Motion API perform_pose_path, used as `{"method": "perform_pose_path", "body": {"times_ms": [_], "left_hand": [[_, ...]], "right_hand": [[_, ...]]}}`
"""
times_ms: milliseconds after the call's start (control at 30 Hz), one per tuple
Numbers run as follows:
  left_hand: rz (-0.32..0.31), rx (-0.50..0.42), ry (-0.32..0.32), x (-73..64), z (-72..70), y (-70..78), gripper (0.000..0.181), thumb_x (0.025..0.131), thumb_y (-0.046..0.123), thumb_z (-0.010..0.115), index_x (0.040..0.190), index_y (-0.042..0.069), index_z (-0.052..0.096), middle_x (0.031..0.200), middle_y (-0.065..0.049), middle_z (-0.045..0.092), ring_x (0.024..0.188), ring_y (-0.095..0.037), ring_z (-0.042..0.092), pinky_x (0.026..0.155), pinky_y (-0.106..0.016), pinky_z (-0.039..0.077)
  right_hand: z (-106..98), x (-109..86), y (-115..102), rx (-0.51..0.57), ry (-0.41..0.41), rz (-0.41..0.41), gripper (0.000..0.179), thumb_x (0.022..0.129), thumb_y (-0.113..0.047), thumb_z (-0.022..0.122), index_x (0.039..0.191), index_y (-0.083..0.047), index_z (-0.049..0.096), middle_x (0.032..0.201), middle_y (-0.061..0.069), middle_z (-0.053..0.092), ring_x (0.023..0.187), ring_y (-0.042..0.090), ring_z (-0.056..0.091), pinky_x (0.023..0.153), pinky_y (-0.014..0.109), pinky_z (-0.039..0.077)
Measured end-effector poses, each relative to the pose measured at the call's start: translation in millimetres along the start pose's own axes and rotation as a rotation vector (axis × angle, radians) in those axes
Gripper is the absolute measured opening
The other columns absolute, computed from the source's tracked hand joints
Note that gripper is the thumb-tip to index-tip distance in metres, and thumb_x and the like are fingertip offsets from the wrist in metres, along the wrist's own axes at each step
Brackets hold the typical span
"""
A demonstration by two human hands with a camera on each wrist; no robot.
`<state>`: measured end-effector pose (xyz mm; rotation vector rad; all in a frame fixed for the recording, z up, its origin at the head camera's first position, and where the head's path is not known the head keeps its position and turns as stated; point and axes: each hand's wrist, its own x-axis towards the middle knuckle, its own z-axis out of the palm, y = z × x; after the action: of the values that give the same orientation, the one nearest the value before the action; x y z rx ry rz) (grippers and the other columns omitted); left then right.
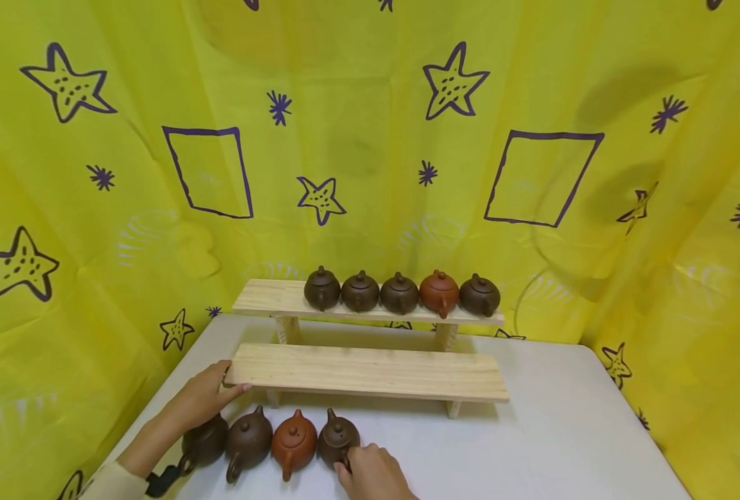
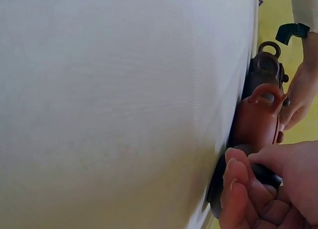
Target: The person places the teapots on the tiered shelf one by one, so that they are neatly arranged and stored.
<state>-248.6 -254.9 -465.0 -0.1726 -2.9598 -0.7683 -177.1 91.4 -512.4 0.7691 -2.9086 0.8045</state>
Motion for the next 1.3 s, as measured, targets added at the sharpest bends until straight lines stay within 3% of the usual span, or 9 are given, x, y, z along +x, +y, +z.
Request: {"method": "perform_pose_path", "body": {"times_ms": [267,467,767,1000,1300], "left_hand": [[0.005,0.013,-0.003,0.5,0.1,0.2,0.068,0.098,0.041,0.076,0.136,-0.012,0.055,0.126,-0.027,0.067,0.115,-0.043,0.067,0.093,-0.058,0.053],[0.011,0.018,-0.006,0.4,-0.9,1.3,0.07,0.098,0.04,0.076,0.137,-0.013,0.054,0.126,-0.029,0.067,0.114,-0.044,0.067,0.092,-0.059,0.053],[0.017,0.024,-0.003,1.3,0.1,-0.4,0.07,0.098,0.04,0.076,0.137,-0.013,0.053,0.126,-0.029,0.067,0.113,-0.043,0.067,0.092,-0.059,0.053],[0.015,0.02,-0.001,1.5,-0.5,-2.1,0.068,0.098,0.041,0.076,0.136,-0.011,0.055,0.123,-0.026,0.068,0.111,-0.041,0.068,0.091,-0.057,0.054],[0.022,0.032,0.006,1.6,0.7,-2.1,0.066,0.097,0.041,0.076,0.133,-0.012,0.056,0.122,-0.027,0.069,0.115,-0.045,0.067,0.099,-0.067,0.046]], "right_hand": [[1,-4.8,2,-0.046,0.031,0.01,0.037,0.096,-0.029,0.076,0.067,-0.013,0.059,0.055,-0.005,0.053,0.047,0.006,0.048,0.048,0.025,0.037],[-4,-10.8,1,-0.02,0.024,0.017,0.041,0.094,-0.027,0.078,0.064,-0.016,0.052,0.054,-0.009,0.047,0.049,0.004,0.041,0.048,0.025,0.035],[-33,-10.5,-12,0.065,0.025,-0.04,0.039,0.099,-0.027,0.074,0.067,-0.017,0.054,0.055,-0.015,0.044,0.049,-0.004,0.037,0.046,0.019,0.034],[-67,9.6,-38,0.176,0.048,-0.076,0.034,0.103,-0.025,0.071,0.07,-0.017,0.064,0.054,-0.016,0.059,0.046,-0.013,0.046,0.043,0.017,0.038],[-91,53.8,-69,0.123,0.153,-0.098,0.044,0.104,-0.03,0.069,0.065,-0.019,0.054,0.051,-0.013,0.057,0.046,-0.006,0.048,0.045,0.021,0.037]]}}
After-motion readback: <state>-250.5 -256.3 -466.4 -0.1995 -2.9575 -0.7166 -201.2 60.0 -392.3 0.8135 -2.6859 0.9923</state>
